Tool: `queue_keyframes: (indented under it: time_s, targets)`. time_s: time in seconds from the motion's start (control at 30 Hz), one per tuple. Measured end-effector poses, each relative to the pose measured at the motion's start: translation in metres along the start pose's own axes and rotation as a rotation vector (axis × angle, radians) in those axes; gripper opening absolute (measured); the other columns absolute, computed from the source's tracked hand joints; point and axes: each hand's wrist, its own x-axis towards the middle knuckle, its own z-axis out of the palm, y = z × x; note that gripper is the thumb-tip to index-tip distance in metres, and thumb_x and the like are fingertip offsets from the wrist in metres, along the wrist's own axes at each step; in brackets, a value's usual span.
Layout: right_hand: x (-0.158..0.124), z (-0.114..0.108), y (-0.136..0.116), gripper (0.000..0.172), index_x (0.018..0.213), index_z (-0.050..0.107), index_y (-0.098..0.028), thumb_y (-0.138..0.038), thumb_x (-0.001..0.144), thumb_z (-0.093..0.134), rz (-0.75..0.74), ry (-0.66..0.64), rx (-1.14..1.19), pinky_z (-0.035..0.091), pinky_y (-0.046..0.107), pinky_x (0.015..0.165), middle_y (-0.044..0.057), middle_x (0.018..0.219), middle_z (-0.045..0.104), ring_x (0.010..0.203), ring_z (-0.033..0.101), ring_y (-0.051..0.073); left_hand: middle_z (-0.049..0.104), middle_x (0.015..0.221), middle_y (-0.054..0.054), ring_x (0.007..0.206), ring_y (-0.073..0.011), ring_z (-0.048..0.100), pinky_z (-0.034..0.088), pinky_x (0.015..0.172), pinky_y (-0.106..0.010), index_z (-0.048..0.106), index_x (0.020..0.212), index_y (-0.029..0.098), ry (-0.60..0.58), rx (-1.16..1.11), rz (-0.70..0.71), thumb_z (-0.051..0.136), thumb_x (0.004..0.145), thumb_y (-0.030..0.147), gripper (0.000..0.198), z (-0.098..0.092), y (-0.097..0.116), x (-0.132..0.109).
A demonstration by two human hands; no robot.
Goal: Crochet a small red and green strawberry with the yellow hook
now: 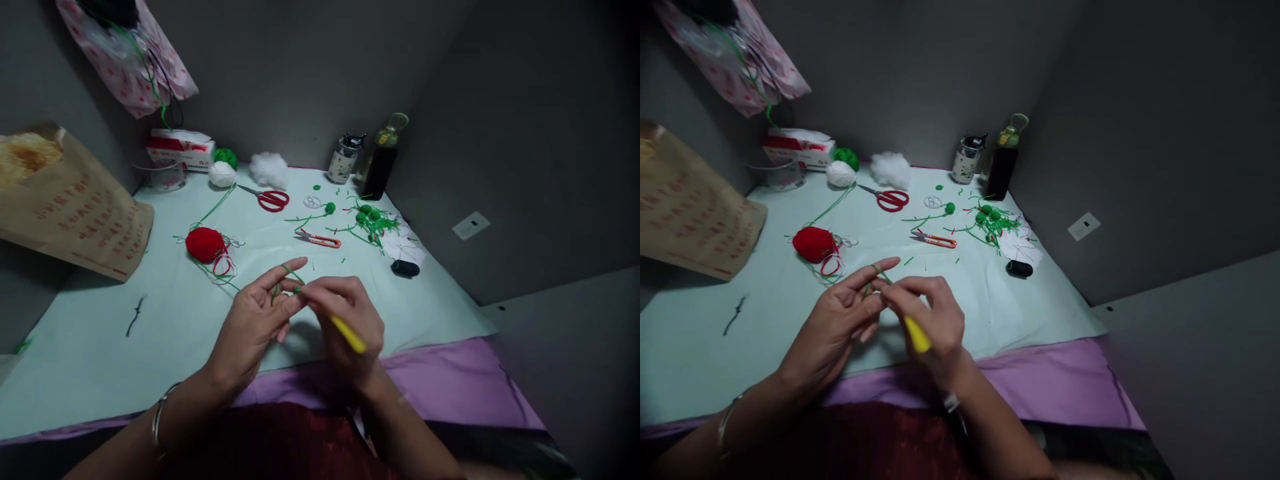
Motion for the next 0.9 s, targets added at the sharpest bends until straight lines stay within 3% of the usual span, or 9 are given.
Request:
queue_keyframes:
  time_s: [0.1, 0.17, 0.27, 0.4, 0.5, 0.63, 0.8, 0.9]
  targets:
    - [-0.002, -0.003, 0.0, 0.033, 0.118, 0.074, -0.028, -0.009, 0.094, 0.064, -0.079, 0.011, -0.06, 0.059, 0.038, 0.079, 0.007, 0.105, 0.075, 0.096, 0.069, 0.021, 0.053, 0.068, 0.007, 0.043, 0.0021, 0.025, 0.034, 0.04, -0.008, 0.079, 0.117, 0.019, -0.04, -0.114, -0.139, 0.083, 0.081, 0.018, 0.036, -0.002, 0.003, 0.002]
    - [0.002, -0.004, 0.001, 0.028, 0.113, 0.075, -0.028, -0.011, 0.097, 0.06, 0.045, 0.081, 0.13, 0.057, 0.037, 0.075, 0.005, 0.098, 0.075, 0.087, 0.068, 0.019, 0.054, 0.07, 0.006, 0.043, 0.0029, 0.023, 0.033, 0.04, -0.007, 0.081, 0.112, 0.016, -0.031, -0.156, -0.171, 0.082, 0.082, 0.015, 0.029, -0.004, 0.006, 0.004]
    - [0.009, -0.002, 0.003, 0.021, 0.099, 0.077, -0.027, -0.018, 0.1, 0.058, 0.262, 0.132, 0.428, 0.054, 0.034, 0.068, 0.003, 0.087, 0.072, 0.077, 0.064, 0.017, 0.06, 0.078, 0.003, 0.049, 0.0018, 0.038, 0.04, 0.046, -0.008, 0.08, 0.113, 0.019, 0.002, -0.115, -0.103, 0.082, 0.081, 0.013, 0.033, -0.003, 0.008, 0.005]
    - [0.012, 0.002, 0.005, 0.015, 0.097, 0.078, -0.026, -0.022, 0.097, 0.064, 0.313, 0.043, 0.494, 0.055, 0.034, 0.075, 0.003, 0.093, 0.075, 0.084, 0.067, 0.017, 0.069, 0.091, 0.0, 0.066, -0.0049, 0.061, 0.054, 0.067, -0.014, 0.08, 0.116, 0.023, -0.007, 0.016, -0.036, 0.083, 0.082, 0.019, 0.035, 0.0, 0.006, 0.002]
    - [0.011, 0.001, 0.008, 0.014, 0.098, 0.077, -0.024, -0.026, 0.098, 0.063, 0.413, 0.072, 0.562, 0.055, 0.032, 0.071, 0.003, 0.091, 0.075, 0.076, 0.066, 0.015, 0.073, 0.095, -0.002, 0.068, -0.0066, 0.065, 0.057, 0.074, -0.018, 0.08, 0.114, 0.022, -0.004, 0.037, -0.026, 0.083, 0.083, 0.024, 0.031, 0.001, 0.006, 0.0]
    - [0.009, -0.002, 0.01, 0.019, 0.096, 0.073, -0.021, -0.032, 0.101, 0.059, 0.52, 0.073, 0.715, 0.056, 0.031, 0.069, 0.004, 0.089, 0.075, 0.07, 0.066, 0.014, 0.073, 0.094, -0.003, 0.069, -0.0087, 0.066, 0.057, 0.072, -0.021, 0.08, 0.114, 0.02, 0.012, 0.04, -0.044, 0.085, 0.08, 0.022, 0.034, -0.001, 0.009, 0.001]
    - [0.009, -0.006, 0.001, 0.02, 0.099, 0.071, -0.023, -0.025, 0.104, 0.052, 0.415, 0.067, 0.575, 0.059, 0.032, 0.073, 0.003, 0.093, 0.075, 0.074, 0.069, 0.014, 0.071, 0.091, -0.002, 0.074, -0.0106, 0.064, 0.056, 0.074, -0.022, 0.08, 0.114, 0.022, 0.026, 0.099, -0.009, 0.083, 0.082, 0.023, 0.032, -0.003, 0.008, 0.0]
    - [0.006, -0.008, -0.003, 0.022, 0.107, 0.07, -0.024, -0.018, 0.103, 0.049, 0.238, 0.014, 0.351, 0.06, 0.035, 0.075, 0.004, 0.096, 0.075, 0.08, 0.071, 0.017, 0.069, 0.09, 0.0, 0.077, -0.0111, 0.064, 0.055, 0.078, -0.023, 0.079, 0.116, 0.026, 0.039, 0.174, 0.067, 0.081, 0.084, 0.025, 0.032, -0.005, 0.004, -0.001]
